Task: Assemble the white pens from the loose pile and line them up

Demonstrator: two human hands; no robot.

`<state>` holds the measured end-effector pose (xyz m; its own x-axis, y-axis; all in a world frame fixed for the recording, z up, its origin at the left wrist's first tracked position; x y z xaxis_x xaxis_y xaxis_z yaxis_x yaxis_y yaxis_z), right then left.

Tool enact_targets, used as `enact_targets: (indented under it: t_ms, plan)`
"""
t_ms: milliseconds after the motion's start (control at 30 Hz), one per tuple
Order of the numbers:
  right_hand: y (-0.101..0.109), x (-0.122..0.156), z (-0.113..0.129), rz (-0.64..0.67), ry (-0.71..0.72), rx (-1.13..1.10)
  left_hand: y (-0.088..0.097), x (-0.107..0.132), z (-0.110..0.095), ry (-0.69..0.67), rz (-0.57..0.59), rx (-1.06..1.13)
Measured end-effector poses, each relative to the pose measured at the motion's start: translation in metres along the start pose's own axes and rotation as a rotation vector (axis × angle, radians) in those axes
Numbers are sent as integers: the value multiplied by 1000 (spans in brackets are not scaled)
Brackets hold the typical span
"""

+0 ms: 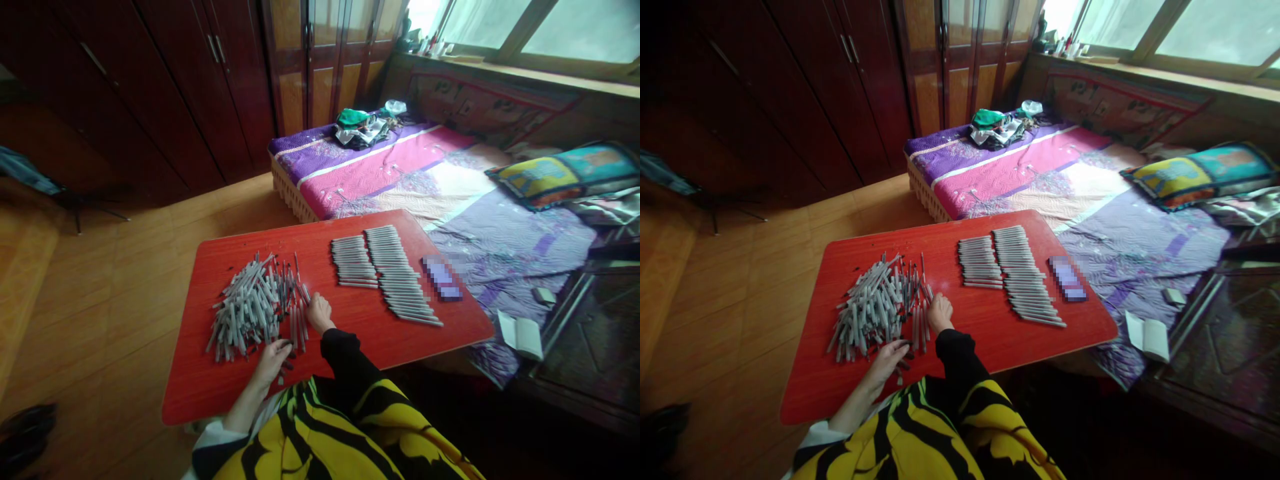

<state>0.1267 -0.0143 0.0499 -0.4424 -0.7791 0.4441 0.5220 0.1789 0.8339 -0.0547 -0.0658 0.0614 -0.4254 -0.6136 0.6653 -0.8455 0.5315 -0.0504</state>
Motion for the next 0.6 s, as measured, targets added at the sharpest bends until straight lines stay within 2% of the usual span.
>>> enact_targets:
  t_ms: [300,600]
  plan:
    - [-14,0,3,-14,-9,46,3,0,-2,-10,-10,11]
    - [-6,1,3,7,25,119,8,1,-2,-29,-37,64]
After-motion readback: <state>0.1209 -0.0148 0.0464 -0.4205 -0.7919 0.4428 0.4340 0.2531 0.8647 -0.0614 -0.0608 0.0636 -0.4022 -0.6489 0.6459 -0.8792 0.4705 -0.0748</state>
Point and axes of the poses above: each hand's wrist, its own x-axis away from the middle knuckle, its own y-axis out of the back of the hand, z = x × y, the point moved 4 cm from there along -x, towards the middle knuckle, and after that the axes turned 4 degrees about z, right-handed, at the moved point
